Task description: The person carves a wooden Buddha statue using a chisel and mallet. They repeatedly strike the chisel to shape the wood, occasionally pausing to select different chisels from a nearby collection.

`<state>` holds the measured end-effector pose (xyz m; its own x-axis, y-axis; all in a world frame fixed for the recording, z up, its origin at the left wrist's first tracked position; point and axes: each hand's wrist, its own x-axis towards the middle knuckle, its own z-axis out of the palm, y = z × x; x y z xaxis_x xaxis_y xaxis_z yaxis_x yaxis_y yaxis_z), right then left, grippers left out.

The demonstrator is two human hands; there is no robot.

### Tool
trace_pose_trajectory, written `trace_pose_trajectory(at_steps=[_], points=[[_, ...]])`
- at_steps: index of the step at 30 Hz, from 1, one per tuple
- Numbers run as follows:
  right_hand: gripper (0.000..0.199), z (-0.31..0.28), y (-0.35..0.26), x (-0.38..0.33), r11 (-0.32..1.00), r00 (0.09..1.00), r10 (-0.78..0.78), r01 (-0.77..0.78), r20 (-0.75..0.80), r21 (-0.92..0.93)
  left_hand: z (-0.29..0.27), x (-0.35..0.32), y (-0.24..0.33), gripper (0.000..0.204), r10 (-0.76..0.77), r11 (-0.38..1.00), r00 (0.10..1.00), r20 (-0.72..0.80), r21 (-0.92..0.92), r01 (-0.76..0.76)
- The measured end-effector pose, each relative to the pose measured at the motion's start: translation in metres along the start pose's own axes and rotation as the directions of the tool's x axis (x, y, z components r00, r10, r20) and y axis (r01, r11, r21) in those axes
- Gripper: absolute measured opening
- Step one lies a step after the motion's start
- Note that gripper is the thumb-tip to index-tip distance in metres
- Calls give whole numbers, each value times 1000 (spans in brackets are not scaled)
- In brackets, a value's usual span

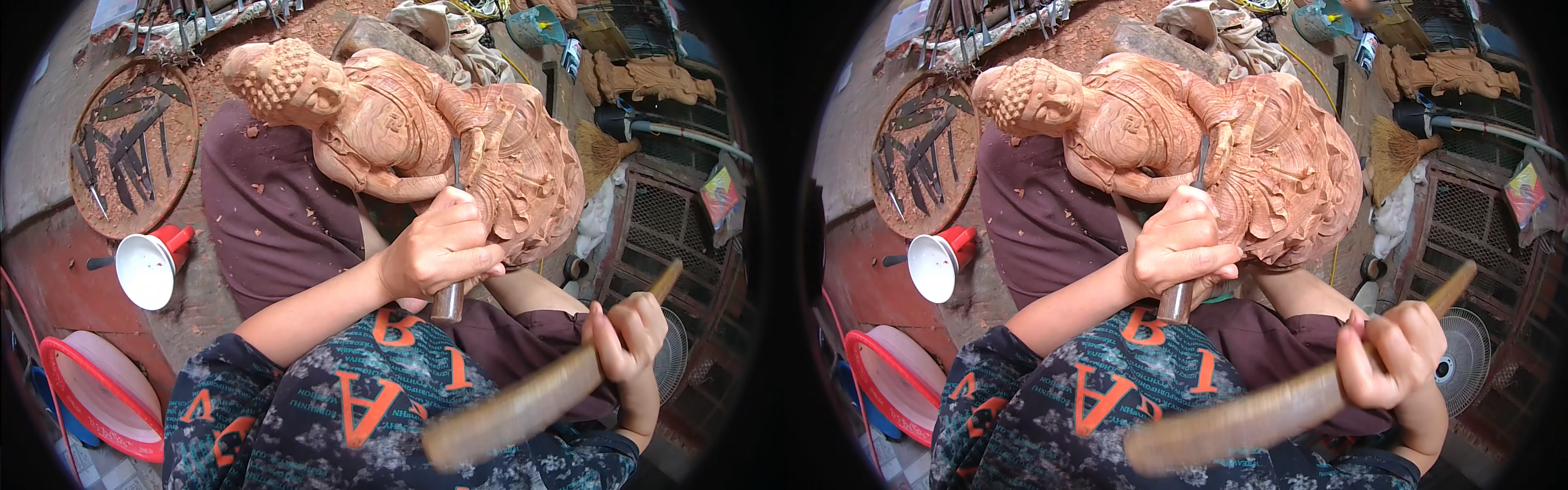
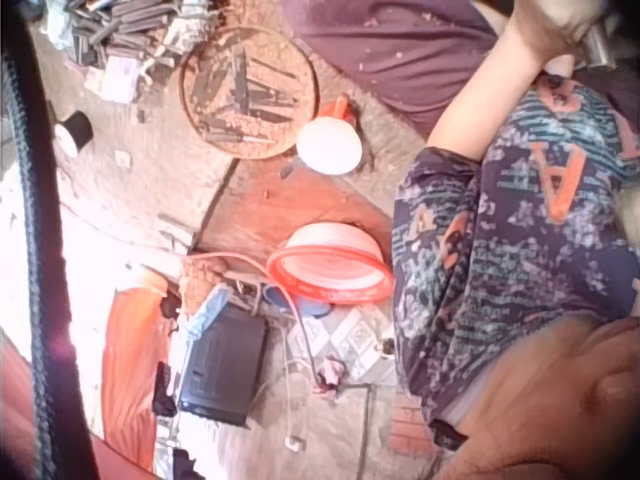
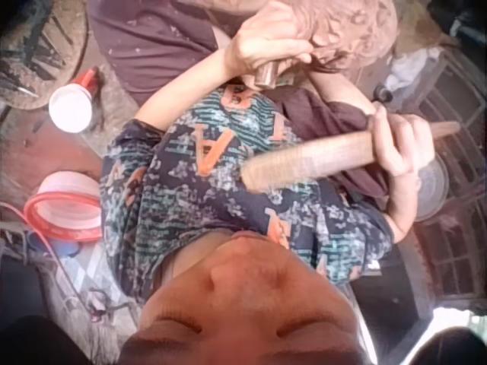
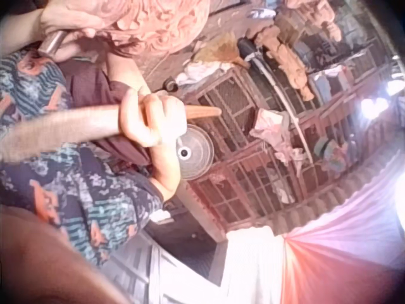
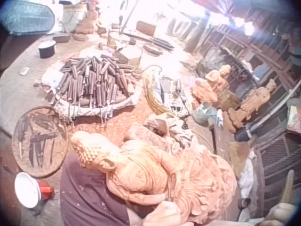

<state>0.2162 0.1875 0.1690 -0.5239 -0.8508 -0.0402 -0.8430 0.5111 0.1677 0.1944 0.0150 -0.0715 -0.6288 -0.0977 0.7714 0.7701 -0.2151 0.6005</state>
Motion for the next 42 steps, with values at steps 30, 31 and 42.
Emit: trace_pose_trajectory(at_steps=[30, 31, 42], points=[[40, 48, 79, -15, 976, 956, 204, -184, -211, 112, -10, 40, -24, 32, 318, 944, 914, 253, -174, -280], [40, 48, 76, -16, 979, 960, 196, -181, -200, 91, -10, 39, -25, 32, 328, 940, 909, 258, -186, -286], [45, 35, 54, 3, 997, 996, 21, -27, -83, -74, -7, 37, -29, 31, 318, 943, 920, 230, -174, -283]])
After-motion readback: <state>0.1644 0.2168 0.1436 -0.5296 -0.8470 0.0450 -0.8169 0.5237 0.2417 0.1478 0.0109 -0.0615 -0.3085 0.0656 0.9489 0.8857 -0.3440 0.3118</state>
